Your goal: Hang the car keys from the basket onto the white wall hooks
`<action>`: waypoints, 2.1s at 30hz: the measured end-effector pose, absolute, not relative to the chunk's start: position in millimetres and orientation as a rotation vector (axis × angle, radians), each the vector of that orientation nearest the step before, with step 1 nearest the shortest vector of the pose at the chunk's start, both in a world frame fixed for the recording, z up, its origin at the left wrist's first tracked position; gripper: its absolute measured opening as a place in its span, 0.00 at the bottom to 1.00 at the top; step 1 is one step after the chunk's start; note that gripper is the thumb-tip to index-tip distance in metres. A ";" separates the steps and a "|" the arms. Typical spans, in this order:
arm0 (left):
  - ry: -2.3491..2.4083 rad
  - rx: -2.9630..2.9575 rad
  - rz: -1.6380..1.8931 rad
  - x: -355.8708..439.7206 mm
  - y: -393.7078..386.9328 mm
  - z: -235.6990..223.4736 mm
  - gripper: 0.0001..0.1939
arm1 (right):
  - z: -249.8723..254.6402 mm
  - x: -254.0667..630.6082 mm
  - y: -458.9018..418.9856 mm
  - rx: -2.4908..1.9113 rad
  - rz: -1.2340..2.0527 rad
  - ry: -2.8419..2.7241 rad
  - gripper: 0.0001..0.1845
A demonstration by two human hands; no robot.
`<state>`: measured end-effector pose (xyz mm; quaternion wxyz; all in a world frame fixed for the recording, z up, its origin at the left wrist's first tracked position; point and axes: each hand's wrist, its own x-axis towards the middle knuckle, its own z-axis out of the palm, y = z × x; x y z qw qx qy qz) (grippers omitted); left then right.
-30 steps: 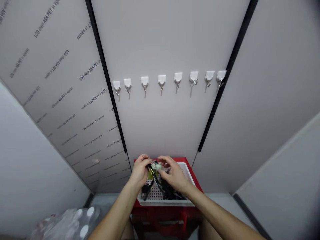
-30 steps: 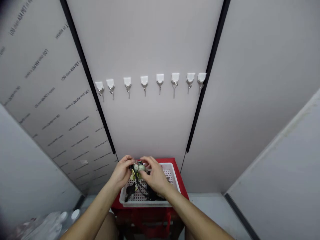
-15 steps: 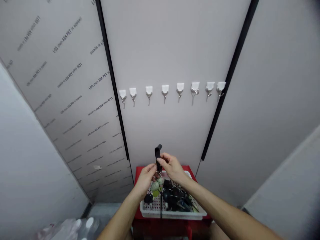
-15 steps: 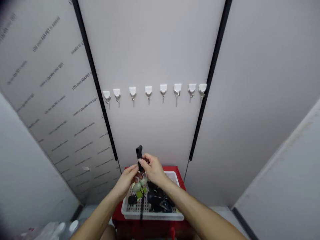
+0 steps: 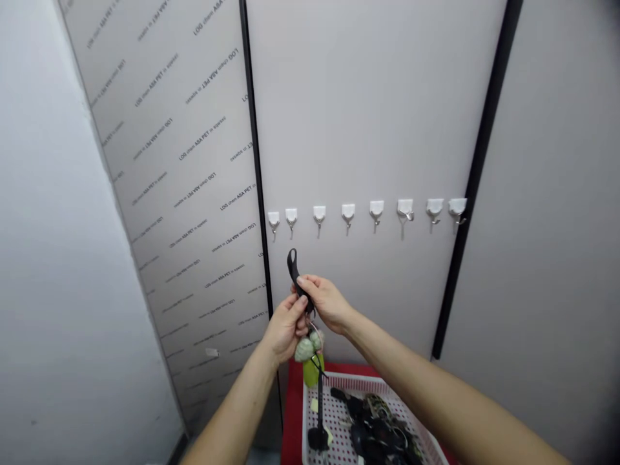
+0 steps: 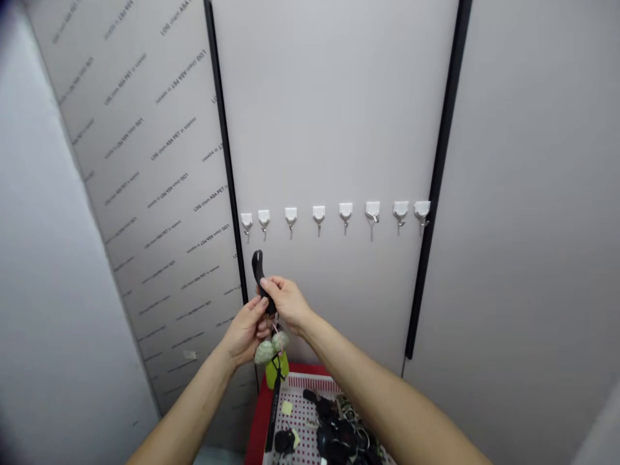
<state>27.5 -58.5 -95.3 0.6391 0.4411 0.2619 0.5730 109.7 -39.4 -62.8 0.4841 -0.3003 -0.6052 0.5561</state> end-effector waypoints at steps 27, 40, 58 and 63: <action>1.030 1.149 1.643 0.4 5.2 -66.1 0.08 | -17.3 53.8 41.0 -1.082 0.810 -1.584 0.16; 1.327 1.371 1.757 4.8 -35.5 -136.1 0.22 | -162.5 179.5 -42.1 -1.421 0.694 -2.352 0.14; 1.413 1.570 0.806 74.6 -58.4 -264.7 0.13 | -232.7 204.5 -62.8 -1.486 0.839 -2.159 0.13; 1.201 1.386 1.038 77.1 -49.4 -233.6 0.09 | -221.1 212.7 -62.2 -1.453 0.896 -1.952 0.13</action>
